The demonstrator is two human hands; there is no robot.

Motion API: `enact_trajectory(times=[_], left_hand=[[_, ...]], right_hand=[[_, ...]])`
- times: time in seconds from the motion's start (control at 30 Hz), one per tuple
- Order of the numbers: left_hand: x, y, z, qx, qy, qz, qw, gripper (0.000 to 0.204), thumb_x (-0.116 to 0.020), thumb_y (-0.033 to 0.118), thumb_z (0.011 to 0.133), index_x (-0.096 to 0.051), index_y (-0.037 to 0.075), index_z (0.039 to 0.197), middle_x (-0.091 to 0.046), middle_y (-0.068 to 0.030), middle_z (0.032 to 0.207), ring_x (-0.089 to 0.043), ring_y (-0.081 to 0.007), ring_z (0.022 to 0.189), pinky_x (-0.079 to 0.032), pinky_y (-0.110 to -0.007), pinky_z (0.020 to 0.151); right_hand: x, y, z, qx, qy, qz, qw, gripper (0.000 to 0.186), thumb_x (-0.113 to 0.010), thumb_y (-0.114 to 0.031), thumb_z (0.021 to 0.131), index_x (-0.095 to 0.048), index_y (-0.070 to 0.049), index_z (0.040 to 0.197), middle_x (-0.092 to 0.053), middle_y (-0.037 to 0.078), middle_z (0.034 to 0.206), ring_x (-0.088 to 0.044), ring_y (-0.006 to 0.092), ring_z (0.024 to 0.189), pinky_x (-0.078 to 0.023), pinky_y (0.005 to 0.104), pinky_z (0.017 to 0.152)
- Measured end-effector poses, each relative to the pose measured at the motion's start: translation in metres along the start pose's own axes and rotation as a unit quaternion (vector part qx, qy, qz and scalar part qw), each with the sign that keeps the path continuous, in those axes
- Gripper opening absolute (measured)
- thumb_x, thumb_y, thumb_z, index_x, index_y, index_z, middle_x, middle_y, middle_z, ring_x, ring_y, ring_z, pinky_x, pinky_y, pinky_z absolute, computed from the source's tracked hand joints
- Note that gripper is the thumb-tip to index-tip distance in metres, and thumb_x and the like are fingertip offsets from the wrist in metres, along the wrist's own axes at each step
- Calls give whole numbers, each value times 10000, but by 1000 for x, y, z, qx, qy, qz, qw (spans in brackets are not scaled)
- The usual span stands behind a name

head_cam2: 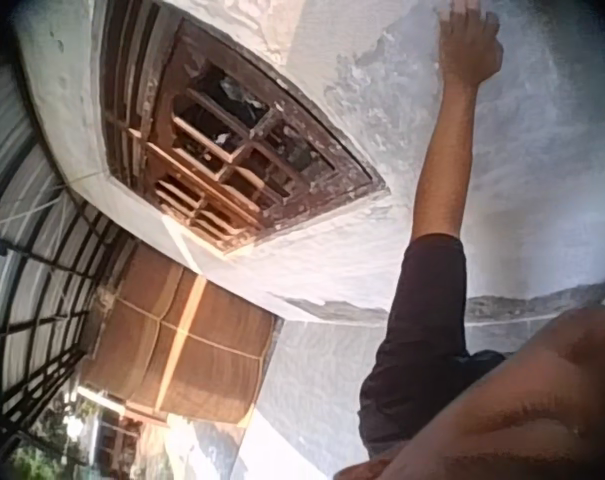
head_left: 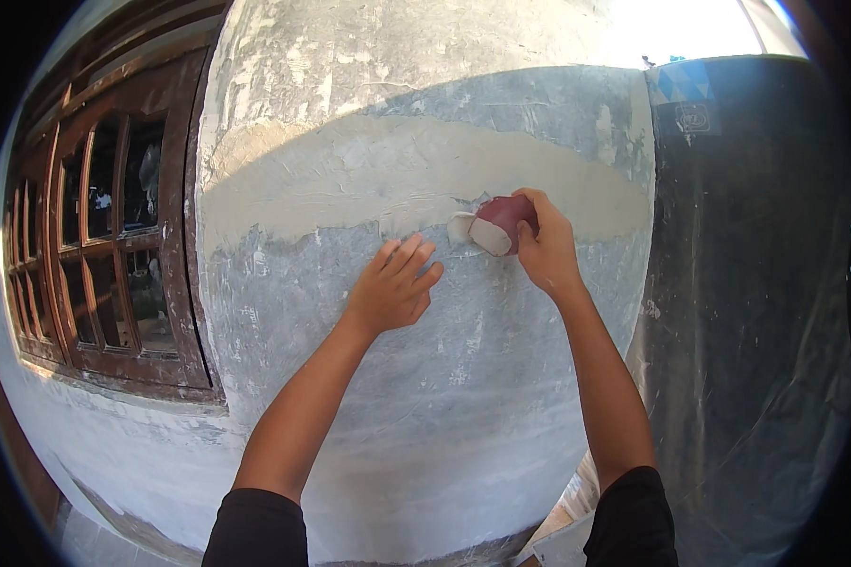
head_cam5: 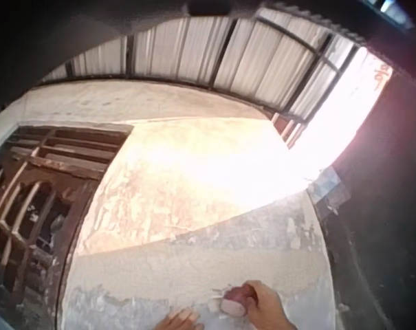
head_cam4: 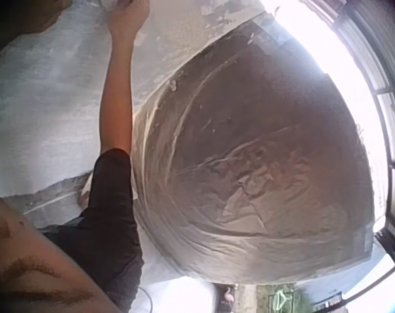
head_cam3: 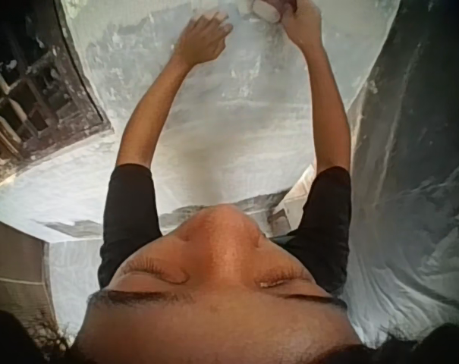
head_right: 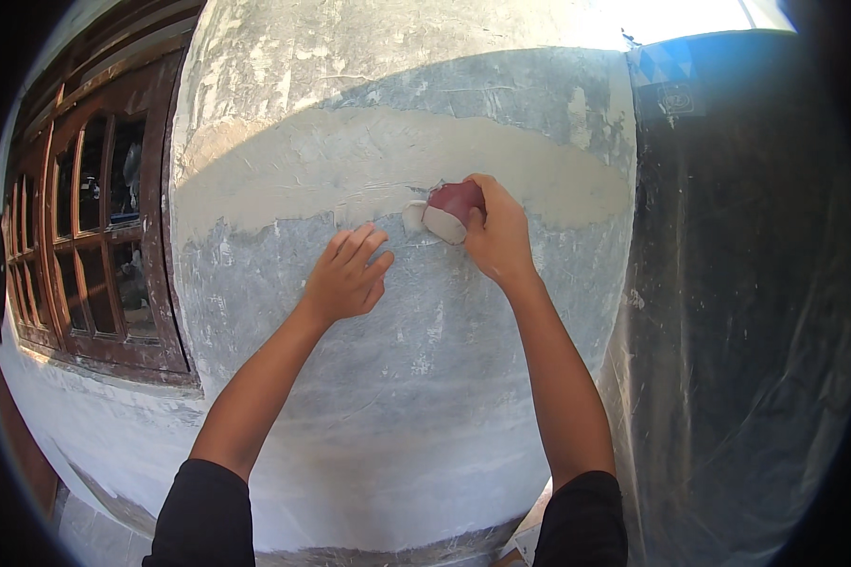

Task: Patching a hole or uneven surface on an exterior wall using a putty knife and filler.

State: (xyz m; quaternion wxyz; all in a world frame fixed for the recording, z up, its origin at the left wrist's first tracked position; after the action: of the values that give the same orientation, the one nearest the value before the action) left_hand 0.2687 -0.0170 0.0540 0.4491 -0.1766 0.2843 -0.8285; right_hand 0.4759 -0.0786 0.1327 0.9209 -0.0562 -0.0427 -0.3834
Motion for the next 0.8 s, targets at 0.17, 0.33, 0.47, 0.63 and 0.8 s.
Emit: enact_trajectory(times=[0.17,0.33,0.47,0.63,0.8], left_hand=[[1,9,-5,-21,-46,1,999,346,-601,152,776,-603,86,1116,-565,-106,1303,-468,-274,1320,-348,-440,1078],[4,11,-4,-5,-81,-8,997,379,-578,148,788,-602,41,1151,-570,-120,1317,-464,-281,1337,-339,-444,1105],[7,13,-4,6,-92,-36,995,444,-554,117,781,-591,0,1207,-556,-142,1356,-452,-306,1359,-332,-450,1140],[2,15,-5,1,-85,-34,996,472,-579,112,745,-615,-13,1198,-533,-153,1400,-435,-312,1375,-335,-444,1156],[1,12,-10,14,-94,-54,994,487,-539,64,769,-584,-18,1246,-523,-157,1428,-450,-316,1374,-348,-453,1153]], right_hand=[[-2,-1,24,24,-9,45,999,439,-536,95,825,-586,-5,1250,-639,216,1126,-641,332,1036,-501,383,892],[-20,4,38,53,-109,38,992,537,-557,82,835,-555,-50,1355,-644,198,1080,-637,341,968,-494,382,895],[-25,11,51,55,-124,35,990,558,-561,78,842,-542,-69,1380,-644,194,1036,-634,340,939,-495,380,884],[-9,18,77,40,-11,23,999,542,-560,68,835,-557,-48,1364,-655,215,1128,-639,347,1016,-489,372,923],[-32,6,64,69,-82,48,993,527,-560,55,833,-562,-29,1353,-653,222,1168,-647,346,1037,-492,367,932]])
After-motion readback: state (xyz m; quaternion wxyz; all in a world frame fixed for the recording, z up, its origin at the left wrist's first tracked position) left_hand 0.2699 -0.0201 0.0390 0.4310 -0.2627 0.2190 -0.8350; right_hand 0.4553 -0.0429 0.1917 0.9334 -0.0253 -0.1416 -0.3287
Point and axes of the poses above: each hand's wrist, its own z-axis towards the middle knuckle, its own x-axis out of the back of the hand, y = z × x, the point moved 5 cm from there along z, towards the middle knuckle
